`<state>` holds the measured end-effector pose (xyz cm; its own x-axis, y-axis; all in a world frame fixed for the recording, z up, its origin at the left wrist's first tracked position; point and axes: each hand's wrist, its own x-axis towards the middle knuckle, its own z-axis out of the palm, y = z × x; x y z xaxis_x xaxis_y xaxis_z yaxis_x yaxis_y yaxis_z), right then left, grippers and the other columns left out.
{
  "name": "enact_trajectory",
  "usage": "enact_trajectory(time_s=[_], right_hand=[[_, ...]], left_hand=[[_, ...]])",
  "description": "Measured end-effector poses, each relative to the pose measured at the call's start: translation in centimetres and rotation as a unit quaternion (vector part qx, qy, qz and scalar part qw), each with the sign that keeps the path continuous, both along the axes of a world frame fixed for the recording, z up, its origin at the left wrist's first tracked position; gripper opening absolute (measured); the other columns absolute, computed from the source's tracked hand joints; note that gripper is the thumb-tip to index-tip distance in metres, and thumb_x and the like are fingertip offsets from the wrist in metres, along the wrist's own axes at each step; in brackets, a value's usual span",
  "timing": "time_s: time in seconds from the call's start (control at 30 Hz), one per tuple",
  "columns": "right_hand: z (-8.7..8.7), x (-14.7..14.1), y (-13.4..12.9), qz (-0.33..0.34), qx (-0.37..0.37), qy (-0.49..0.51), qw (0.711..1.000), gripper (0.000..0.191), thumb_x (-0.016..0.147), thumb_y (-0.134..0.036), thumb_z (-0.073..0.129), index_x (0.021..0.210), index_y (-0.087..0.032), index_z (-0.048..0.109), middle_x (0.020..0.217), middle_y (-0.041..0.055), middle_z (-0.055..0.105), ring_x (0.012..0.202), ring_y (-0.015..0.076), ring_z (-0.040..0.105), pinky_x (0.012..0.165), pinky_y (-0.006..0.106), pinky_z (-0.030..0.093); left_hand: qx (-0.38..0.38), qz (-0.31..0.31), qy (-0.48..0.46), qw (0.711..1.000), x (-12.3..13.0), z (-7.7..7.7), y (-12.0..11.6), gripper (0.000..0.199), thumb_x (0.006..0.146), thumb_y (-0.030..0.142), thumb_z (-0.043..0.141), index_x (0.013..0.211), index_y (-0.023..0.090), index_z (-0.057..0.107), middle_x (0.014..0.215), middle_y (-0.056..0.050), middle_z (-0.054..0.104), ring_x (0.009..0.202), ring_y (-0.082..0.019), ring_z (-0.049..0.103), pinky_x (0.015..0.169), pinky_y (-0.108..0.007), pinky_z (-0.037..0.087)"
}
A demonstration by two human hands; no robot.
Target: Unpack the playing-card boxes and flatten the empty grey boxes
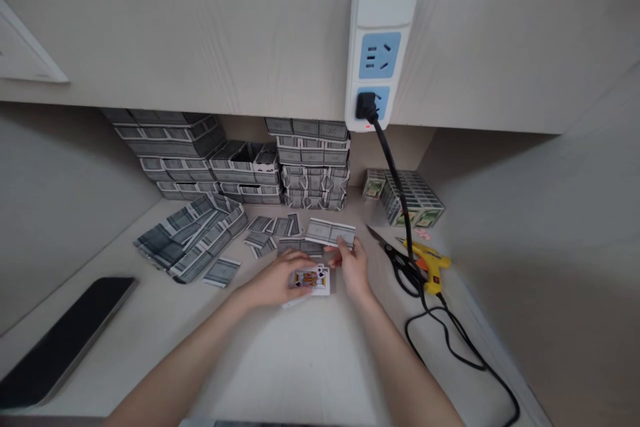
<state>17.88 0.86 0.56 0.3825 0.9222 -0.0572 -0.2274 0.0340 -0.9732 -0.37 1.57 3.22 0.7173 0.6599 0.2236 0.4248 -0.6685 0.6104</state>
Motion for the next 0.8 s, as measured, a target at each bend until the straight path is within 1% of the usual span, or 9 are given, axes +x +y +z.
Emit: enact_trajectory(time_s=[0.07, 0.17, 0.2, 0.4, 0.5, 0.6, 0.7, 0.73, 0.8], right_hand=[[0.00, 0.00, 0.00, 0.001, 0.001, 0.001, 1.000, 0.036, 0.065, -0.046, 0.061, 0.083, -0.017, 0.051, 0.061, 0.0024, 0.065, 0.037, 0.0100, 0.049, 0.039, 0.023, 0.041], [0.08, 0.00, -0.03, 0.006, 0.001, 0.001, 1.000, 0.036, 0.066, -0.046, 0.061, 0.083, -0.017, 0.051, 0.061, 0.0027, 0.065, 0.037, 0.0099, 0.049, 0.038, 0.022, 0.041], [0.13, -0.01, -0.05, 0.008, -0.001, 0.001, 1.000, 0.036, 0.066, -0.047, 0.061, 0.083, -0.017, 0.052, 0.061, 0.0028, 0.065, 0.037, 0.0099, 0.049, 0.038, 0.022, 0.040], [0.21, -0.04, -0.06, 0.007, -0.010, -0.001, 1.000, 0.036, 0.064, -0.047, 0.062, 0.081, -0.017, 0.051, 0.062, 0.0032, 0.066, 0.037, 0.0104, 0.049, 0.038, 0.023, 0.040], [0.09, 0.00, 0.01, 0.008, -0.011, 0.004, 1.000, 0.035, 0.064, -0.047, 0.062, 0.080, -0.017, 0.050, 0.062, 0.0028, 0.065, 0.037, 0.0100, 0.049, 0.038, 0.022, 0.040], [0.10, 0.03, 0.03, 0.007, -0.008, 0.005, 1.000, 0.035, 0.065, -0.046, 0.062, 0.079, -0.017, 0.050, 0.060, 0.0025, 0.065, 0.037, 0.0093, 0.048, 0.039, 0.022, 0.040], [0.23, 0.04, -0.03, 0.005, -0.005, 0.000, 1.000, 0.035, 0.065, -0.046, 0.062, 0.080, -0.016, 0.051, 0.059, 0.0029, 0.065, 0.037, 0.0095, 0.049, 0.038, 0.022, 0.040], [0.26, 0.05, -0.05, 0.004, -0.004, -0.002, 1.000, 0.035, 0.065, -0.046, 0.062, 0.080, -0.016, 0.051, 0.059, 0.0030, 0.065, 0.037, 0.0096, 0.049, 0.037, 0.022, 0.041], [0.29, 0.06, -0.07, 0.001, -0.004, -0.005, 1.000, 0.036, 0.065, -0.047, 0.061, 0.081, -0.016, 0.052, 0.059, 0.0027, 0.065, 0.037, 0.0097, 0.049, 0.038, 0.022, 0.041]], left_hand=[[-0.007, 0.000, -0.008, 1.000, -0.07, -0.15, 0.20, 0.045, 0.064, 0.039, 0.065, 0.106, 0.024, 0.057, 0.106, -0.006, 0.056, 0.103, -0.022, 0.047, 0.089, -0.035, 0.037], [0.002, -0.006, 0.010, 1.000, 0.00, -0.06, 0.16, 0.057, 0.056, 0.042, 0.070, 0.108, 0.024, 0.055, 0.107, -0.007, 0.056, 0.102, -0.024, 0.048, 0.089, -0.037, 0.037], [0.004, -0.005, 0.016, 1.000, 0.06, 0.00, 0.09, 0.058, 0.055, 0.041, 0.071, 0.109, 0.025, 0.055, 0.107, -0.007, 0.056, 0.102, -0.024, 0.048, 0.089, -0.037, 0.036], [-0.019, 0.042, -0.005, 0.999, 0.23, 0.26, -0.19, 0.045, 0.065, 0.036, 0.064, 0.108, 0.026, 0.055, 0.102, -0.005, 0.059, 0.098, -0.022, 0.051, 0.085, -0.034, 0.039], [-0.025, 0.044, -0.006, 0.999, 0.12, 0.33, -0.09, 0.044, 0.067, 0.036, 0.062, 0.109, 0.026, 0.054, 0.104, -0.005, 0.059, 0.098, -0.022, 0.051, 0.085, -0.033, 0.039], [-0.022, 0.033, 0.002, 0.999, 0.02, 0.23, 0.05, 0.053, 0.062, 0.041, 0.066, 0.111, 0.026, 0.053, 0.108, -0.006, 0.056, 0.103, -0.023, 0.048, 0.087, -0.034, 0.038], [-0.011, 0.025, 0.006, 1.000, -0.03, -0.05, 0.14, 0.071, 0.048, 0.048, 0.073, 0.113, 0.026, 0.052, 0.110, -0.007, 0.053, 0.106, -0.025, 0.045, 0.090, -0.037, 0.036], [-0.007, 0.024, 0.007, 1.000, -0.04, -0.15, 0.16, 0.073, 0.047, 0.048, 0.073, 0.113, 0.027, 0.052, 0.109, -0.007, 0.053, 0.106, -0.025, 0.044, 0.091, -0.037, 0.035], [-0.001, 0.022, 0.014, 1.000, -0.05, -0.30, 0.17, 0.068, 0.050, 0.045, 0.073, 0.112, 0.027, 0.053, 0.106, -0.006, 0.053, 0.104, -0.024, 0.045, 0.091, -0.037, 0.035]])
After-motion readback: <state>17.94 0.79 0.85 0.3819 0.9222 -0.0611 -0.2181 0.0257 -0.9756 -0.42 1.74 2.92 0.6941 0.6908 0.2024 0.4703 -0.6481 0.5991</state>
